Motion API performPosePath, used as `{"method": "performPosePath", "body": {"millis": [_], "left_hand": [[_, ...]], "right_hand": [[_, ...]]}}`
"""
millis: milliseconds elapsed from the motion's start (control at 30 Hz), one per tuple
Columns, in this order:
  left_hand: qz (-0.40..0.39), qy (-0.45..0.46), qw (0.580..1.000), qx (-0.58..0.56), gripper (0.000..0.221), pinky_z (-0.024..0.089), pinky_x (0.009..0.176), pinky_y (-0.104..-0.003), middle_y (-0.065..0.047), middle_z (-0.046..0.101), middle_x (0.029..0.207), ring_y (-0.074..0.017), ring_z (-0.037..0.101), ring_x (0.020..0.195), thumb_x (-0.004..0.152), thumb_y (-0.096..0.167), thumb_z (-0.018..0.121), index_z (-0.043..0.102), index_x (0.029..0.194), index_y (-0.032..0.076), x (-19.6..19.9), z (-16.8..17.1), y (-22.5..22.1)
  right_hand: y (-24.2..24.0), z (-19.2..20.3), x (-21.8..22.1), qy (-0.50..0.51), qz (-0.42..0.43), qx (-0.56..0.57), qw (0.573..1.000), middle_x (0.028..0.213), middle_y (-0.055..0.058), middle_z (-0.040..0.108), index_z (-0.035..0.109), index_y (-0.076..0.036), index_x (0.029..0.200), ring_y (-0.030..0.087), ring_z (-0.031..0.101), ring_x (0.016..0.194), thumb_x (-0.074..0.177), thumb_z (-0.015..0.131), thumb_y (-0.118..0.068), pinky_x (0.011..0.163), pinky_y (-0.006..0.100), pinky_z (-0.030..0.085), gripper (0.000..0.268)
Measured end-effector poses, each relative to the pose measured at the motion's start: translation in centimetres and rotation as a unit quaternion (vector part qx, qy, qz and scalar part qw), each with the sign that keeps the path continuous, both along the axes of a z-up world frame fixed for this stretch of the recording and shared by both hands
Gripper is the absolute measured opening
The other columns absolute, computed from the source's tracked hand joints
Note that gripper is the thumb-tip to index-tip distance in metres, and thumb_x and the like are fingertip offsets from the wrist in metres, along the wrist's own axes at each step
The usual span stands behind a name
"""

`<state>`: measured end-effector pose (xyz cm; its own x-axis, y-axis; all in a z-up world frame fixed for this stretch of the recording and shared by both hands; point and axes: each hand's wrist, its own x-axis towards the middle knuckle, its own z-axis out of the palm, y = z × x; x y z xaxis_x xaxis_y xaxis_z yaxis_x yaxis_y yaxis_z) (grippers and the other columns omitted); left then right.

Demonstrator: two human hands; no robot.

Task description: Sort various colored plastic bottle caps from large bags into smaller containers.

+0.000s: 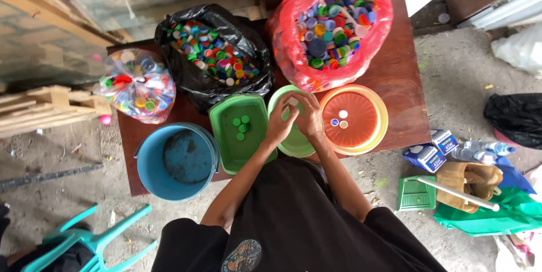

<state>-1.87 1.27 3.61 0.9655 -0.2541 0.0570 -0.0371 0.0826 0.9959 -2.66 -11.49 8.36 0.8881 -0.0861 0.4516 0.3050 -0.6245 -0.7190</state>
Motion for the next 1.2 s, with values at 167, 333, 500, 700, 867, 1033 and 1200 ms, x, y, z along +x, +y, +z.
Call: {"method": "performPosePath", "body": {"millis": [167,333,500,700,867,1033,1200], "left_hand": [[-0.022,0.003,1.0,-0.003,0.058,0.042,0.117,-0.042,-0.016,0.056,0.147,-0.0249,0.054,0.137,0.098,0.018,0.066,0.047,0.15,0.002,-0.5,-0.6,-2.4],[-0.025,0.008,1.0,-0.006,0.057,0.044,0.115,-0.04,-0.016,0.058,0.144,-0.0227,0.057,0.131,0.098,0.017,0.066,0.047,0.149,0.002,-0.6,-0.4,-3.7],[-0.064,0.001,0.998,-0.004,0.055,0.047,0.113,-0.039,-0.016,0.061,0.138,-0.022,0.06,0.12,0.097,0.017,0.067,0.051,0.147,0.002,-0.6,-1.1,-6.0],[-0.143,-0.018,0.988,0.063,0.053,0.052,0.106,-0.036,-0.017,0.067,0.123,-0.0221,0.066,0.117,0.096,0.018,0.065,0.052,0.146,0.003,-0.9,-2.1,-10.3],[-0.231,0.041,0.969,0.072,0.058,0.054,0.099,-0.035,-0.016,0.066,0.126,-0.0217,0.066,0.115,0.097,0.023,0.065,0.047,0.148,0.004,-1.3,-5.5,-14.6],[-0.304,0.151,0.94,-0.027,0.059,0.049,0.107,-0.036,-0.016,0.056,0.141,-0.0215,0.058,0.128,0.105,0.029,0.06,0.038,0.154,0.005,-2.3,-13.1,-17.4],[-0.31,0.107,0.944,0.046,0.062,0.038,0.116,-0.039,-0.017,0.051,0.15,-0.0244,0.055,0.132,0.111,0.046,0.037,0.034,0.157,0.006,-2.4,-12.3,-17.6]], "right_hand": [[-1.9,-0.9,-0.9,-0.009,-0.035,0.016,0.999,0.121,0.016,0.071,0.07,-0.002,0.121,0.036,0.068,0.111,0.08,0.078,-0.001,0.094,0.044,0.056,0.042],[-2.9,-1.2,-1.7,0.0,-0.049,0.021,0.999,0.118,0.017,0.071,0.07,-0.002,0.12,0.036,0.07,0.109,0.081,0.078,0.0,0.093,0.043,0.057,0.04],[-5.0,-2.0,-2.6,-0.007,-0.076,0.022,0.997,0.117,0.017,0.071,0.069,-0.001,0.12,0.036,0.07,0.107,0.077,0.078,0.0,0.091,0.043,0.058,0.044],[-9.1,-4.3,-5.2,-0.016,-0.156,0.001,0.988,0.112,0.017,0.072,0.07,-0.002,0.117,0.036,0.069,0.1,0.079,0.078,0.001,0.086,0.043,0.057,0.039],[-12.0,-7.1,-7.3,0.015,-0.251,-0.013,0.968,0.11,0.014,0.072,0.071,-0.003,0.115,0.034,0.069,0.1,0.081,0.075,0.002,0.088,0.042,0.057,0.034],[-12.9,-8.5,-9.2,0.025,-0.315,-0.001,0.949,0.108,0.017,0.07,0.071,-0.002,0.11,0.036,0.068,0.099,0.073,0.074,0.001,0.088,0.043,0.056,0.037],[-13.7,-11.8,-9.0,-0.018,-0.323,-0.072,0.944,0.105,0.014,0.072,0.071,-0.004,0.111,0.037,0.066,0.099,0.077,0.077,-0.001,0.098,0.05,0.053,0.034]]}}
